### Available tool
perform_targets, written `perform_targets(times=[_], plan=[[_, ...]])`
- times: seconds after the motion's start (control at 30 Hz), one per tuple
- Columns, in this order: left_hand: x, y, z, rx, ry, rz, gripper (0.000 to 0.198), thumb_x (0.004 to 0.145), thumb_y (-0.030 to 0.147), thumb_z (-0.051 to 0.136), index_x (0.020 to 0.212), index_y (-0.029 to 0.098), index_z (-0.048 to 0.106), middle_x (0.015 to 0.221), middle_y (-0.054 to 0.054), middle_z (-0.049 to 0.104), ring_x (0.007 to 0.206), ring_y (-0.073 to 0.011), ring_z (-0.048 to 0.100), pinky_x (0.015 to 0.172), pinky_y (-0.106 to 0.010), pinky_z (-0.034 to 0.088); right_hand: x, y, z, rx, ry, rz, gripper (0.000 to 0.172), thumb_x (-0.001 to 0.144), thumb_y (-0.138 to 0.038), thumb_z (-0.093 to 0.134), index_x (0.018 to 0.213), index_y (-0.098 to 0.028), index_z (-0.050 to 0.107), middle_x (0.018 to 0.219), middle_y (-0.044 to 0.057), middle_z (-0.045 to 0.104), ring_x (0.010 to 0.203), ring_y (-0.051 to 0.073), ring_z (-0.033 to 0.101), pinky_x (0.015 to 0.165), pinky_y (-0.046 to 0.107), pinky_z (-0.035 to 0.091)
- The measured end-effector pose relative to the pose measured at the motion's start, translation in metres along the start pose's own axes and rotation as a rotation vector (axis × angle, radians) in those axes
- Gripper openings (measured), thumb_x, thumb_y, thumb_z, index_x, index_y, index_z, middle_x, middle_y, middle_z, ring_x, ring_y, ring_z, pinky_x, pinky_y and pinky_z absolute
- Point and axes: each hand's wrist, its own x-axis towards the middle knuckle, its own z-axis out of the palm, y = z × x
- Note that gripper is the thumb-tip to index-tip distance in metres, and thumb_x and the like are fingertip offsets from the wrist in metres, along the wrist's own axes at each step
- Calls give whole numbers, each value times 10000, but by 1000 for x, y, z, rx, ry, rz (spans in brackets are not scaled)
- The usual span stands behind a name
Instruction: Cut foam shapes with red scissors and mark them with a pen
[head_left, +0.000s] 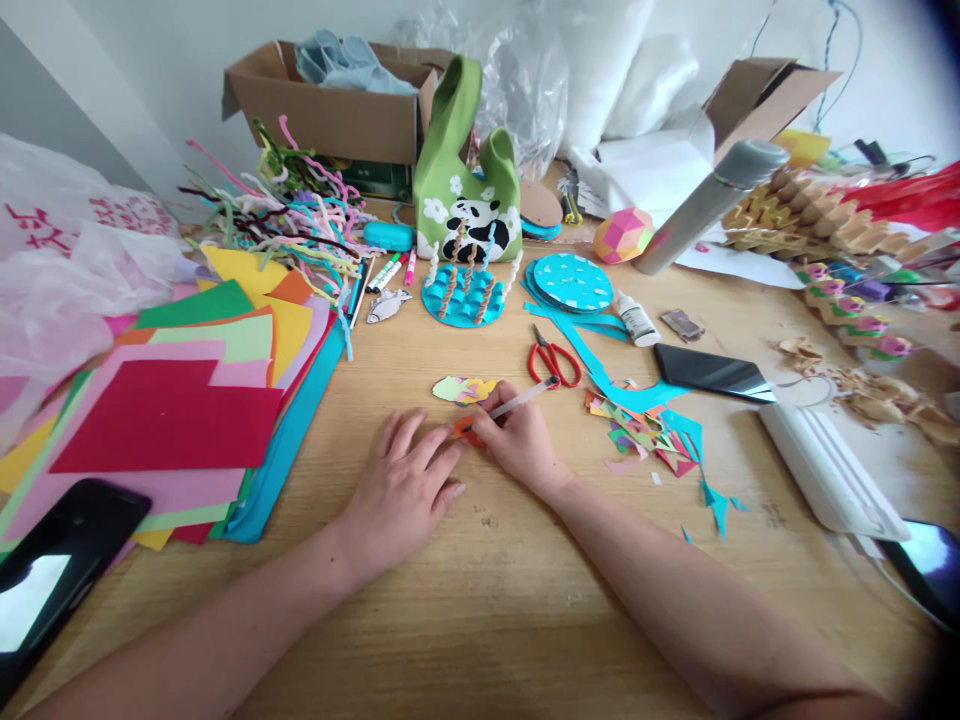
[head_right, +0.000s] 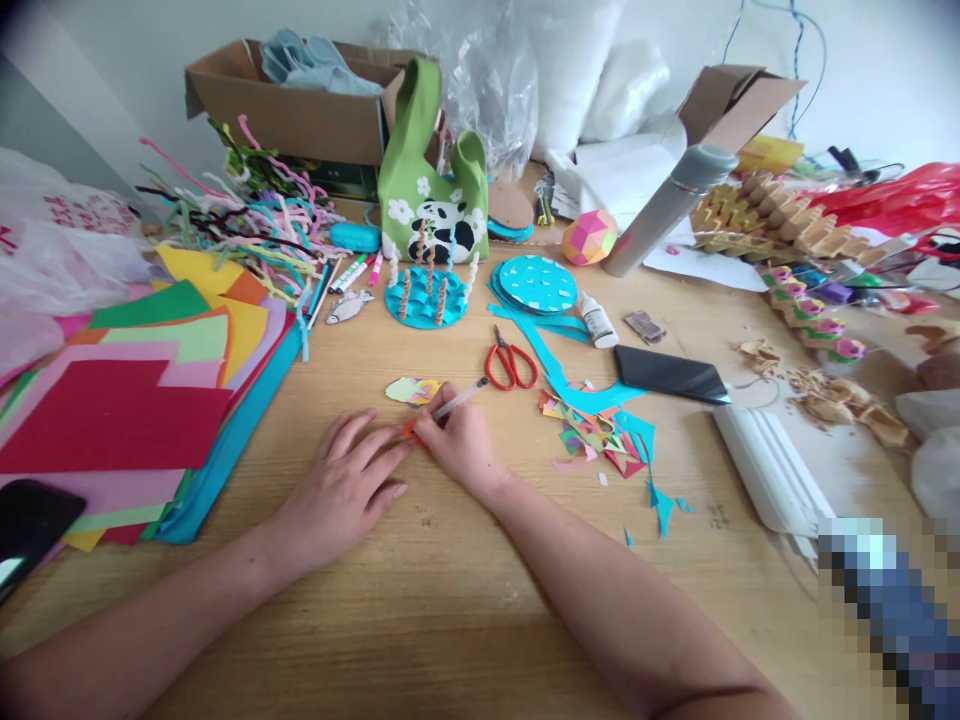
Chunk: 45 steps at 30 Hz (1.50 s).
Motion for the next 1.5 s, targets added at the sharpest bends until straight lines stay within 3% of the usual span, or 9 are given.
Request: perform_targets(times=[0.63, 0.9, 1.5], plan=[[-1, -1, 1, 0, 5, 3, 394, 914, 334, 500, 1287, 221, 559, 1285, -89, 569, 1298, -327, 356, 1104, -594, 260, -1, 1, 0, -13, -3, 2, 116, 718, -207, 556, 672, -208, 450, 521, -52, 502, 463, 97, 436, 442, 213, 311], [0, -1, 0, 9, 0, 6, 372, 906, 319, 518, 1272, 294, 582, 1296, -68, 556, 1293, -333, 354, 1093, -605, 273, -1, 0, 0, 24, -8, 12, 116, 716, -199, 551, 673, -209, 444, 522, -61, 491, 471, 96, 435, 436, 207, 322], [0, 0, 0, 15, -30, -4, 390, 920, 334, 489, 1296, 259, 561, 1309, -72, 545, 1299, -342, 342, 1101, -607, 258, -1, 1, 0, 33, -16, -4, 118, 727, -188, 550, 676, -208, 446, 520, -62, 495, 463, 92, 443, 435, 206, 323]])
